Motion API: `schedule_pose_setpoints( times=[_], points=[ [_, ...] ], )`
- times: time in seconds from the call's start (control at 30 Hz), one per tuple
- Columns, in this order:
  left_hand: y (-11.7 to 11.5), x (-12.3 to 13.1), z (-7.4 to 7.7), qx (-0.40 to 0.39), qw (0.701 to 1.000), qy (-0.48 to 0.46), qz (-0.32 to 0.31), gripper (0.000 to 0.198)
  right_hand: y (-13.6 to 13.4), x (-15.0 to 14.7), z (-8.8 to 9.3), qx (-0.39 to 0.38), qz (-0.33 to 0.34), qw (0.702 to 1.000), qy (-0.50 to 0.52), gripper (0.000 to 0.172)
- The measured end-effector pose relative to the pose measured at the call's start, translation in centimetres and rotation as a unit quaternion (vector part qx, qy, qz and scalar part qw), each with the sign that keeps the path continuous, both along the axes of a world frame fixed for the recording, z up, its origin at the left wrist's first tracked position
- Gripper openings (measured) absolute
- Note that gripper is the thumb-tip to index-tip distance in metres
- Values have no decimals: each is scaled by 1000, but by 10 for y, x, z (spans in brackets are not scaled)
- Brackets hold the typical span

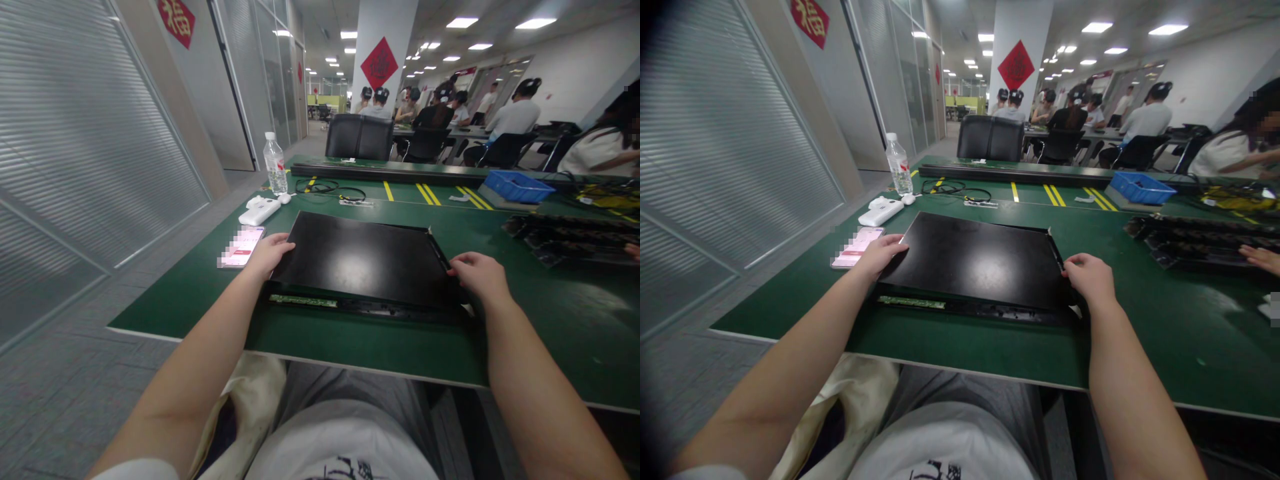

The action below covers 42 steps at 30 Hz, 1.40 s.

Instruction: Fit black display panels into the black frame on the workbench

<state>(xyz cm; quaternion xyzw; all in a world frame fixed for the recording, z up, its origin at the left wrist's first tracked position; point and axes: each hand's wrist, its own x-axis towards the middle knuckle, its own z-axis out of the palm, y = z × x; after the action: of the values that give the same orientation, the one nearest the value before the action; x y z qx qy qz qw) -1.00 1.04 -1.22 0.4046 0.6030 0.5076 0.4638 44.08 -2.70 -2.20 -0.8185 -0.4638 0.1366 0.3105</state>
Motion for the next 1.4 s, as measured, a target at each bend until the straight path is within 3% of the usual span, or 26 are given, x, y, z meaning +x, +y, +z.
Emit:
schedule_pose_setpoints(
  times=[0.47,0.9,1.07,1.23,1.4],
  points=[
    [5,-4,-8,6,1000,12,-28,34,-4,-6,6,-12,-6,1000,-3,10],
    [1,-3,-4,11,1000,17,-9,28,-2,-4,5,-16,-1,1000,-9,10],
    [2,-5,-6,25,999,22,-7,35,-3,-4,6,-15,-5,1000,-14,11],
    [7,-12,-13,34,994,102,-21,48,-2,-4,6,-17,-6,1000,-9,12],
    [11,-18,-20,58,979,189,-41,41,-2,-3,4,-11,-2,1000,-2,11]
  ],
)
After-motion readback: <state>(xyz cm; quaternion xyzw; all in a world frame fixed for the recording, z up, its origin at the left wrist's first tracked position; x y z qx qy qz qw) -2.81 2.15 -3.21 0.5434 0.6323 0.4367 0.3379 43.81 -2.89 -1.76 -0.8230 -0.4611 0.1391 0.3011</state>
